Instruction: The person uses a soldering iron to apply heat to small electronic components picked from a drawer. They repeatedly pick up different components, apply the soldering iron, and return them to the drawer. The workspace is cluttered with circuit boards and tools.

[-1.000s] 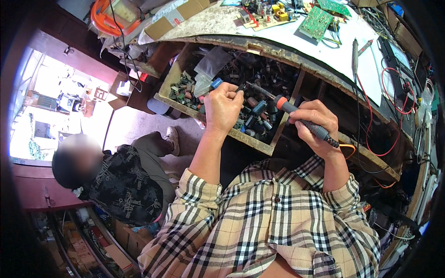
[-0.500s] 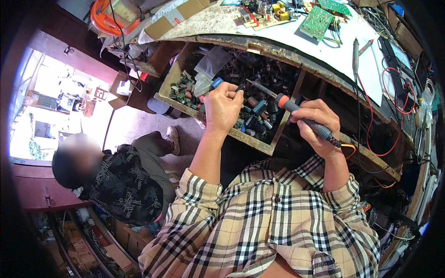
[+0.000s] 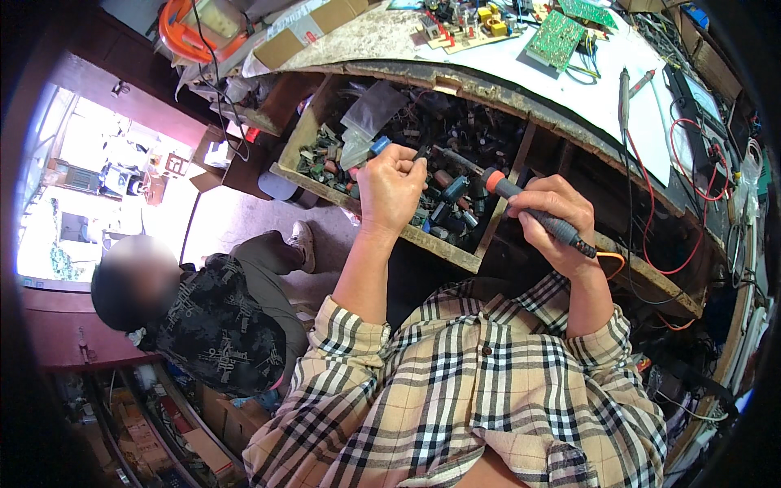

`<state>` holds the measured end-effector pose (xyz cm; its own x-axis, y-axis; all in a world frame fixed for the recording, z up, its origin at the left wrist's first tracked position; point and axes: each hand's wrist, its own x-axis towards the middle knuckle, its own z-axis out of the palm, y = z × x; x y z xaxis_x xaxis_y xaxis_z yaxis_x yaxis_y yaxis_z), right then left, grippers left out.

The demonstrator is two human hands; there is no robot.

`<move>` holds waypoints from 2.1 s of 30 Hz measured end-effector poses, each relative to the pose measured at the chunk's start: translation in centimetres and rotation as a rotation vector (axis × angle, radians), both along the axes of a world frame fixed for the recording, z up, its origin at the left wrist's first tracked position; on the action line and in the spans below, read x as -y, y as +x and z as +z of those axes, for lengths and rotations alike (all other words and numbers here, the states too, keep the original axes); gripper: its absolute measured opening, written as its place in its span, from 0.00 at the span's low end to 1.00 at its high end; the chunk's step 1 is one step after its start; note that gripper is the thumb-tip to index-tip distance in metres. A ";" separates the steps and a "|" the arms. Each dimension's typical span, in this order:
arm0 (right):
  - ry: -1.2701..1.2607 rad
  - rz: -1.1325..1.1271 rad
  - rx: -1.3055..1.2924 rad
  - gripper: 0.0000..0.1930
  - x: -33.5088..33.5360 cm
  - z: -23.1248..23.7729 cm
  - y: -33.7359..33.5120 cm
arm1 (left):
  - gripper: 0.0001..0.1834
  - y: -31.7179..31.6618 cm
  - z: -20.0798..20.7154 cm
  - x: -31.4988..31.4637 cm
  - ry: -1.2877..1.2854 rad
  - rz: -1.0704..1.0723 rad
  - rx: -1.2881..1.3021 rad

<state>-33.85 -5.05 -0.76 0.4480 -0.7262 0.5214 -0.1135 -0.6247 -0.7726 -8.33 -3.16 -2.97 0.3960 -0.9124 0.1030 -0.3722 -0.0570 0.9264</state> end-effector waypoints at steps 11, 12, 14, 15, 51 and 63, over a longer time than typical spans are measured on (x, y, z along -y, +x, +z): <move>-0.020 0.013 -0.011 0.14 0.0 -0.1 -0.1 | 0.08 0.0 0.0 0.0 0.001 -0.005 -0.003; -0.020 0.007 0.000 0.14 0.0 -0.1 -0.1 | 0.08 0.0 0.0 0.0 0.003 -0.005 -0.005; -0.019 -0.006 0.024 0.14 0.0 -0.2 -0.1 | 0.08 0.1 -0.2 0.0 -0.001 -0.006 -0.006; -0.009 -0.006 0.028 0.14 0.0 -0.2 -0.1 | 0.08 0.1 -0.3 0.1 -0.003 -0.006 -0.007; 0.019 0.034 0.008 0.14 0.0 0.1 -0.1 | 0.08 0.2 -0.3 0.0 -0.001 0.004 0.000; 0.008 0.047 0.049 0.13 0.1 -0.1 0.0 | 0.06 0.1 -0.2 -0.1 -0.025 0.025 0.008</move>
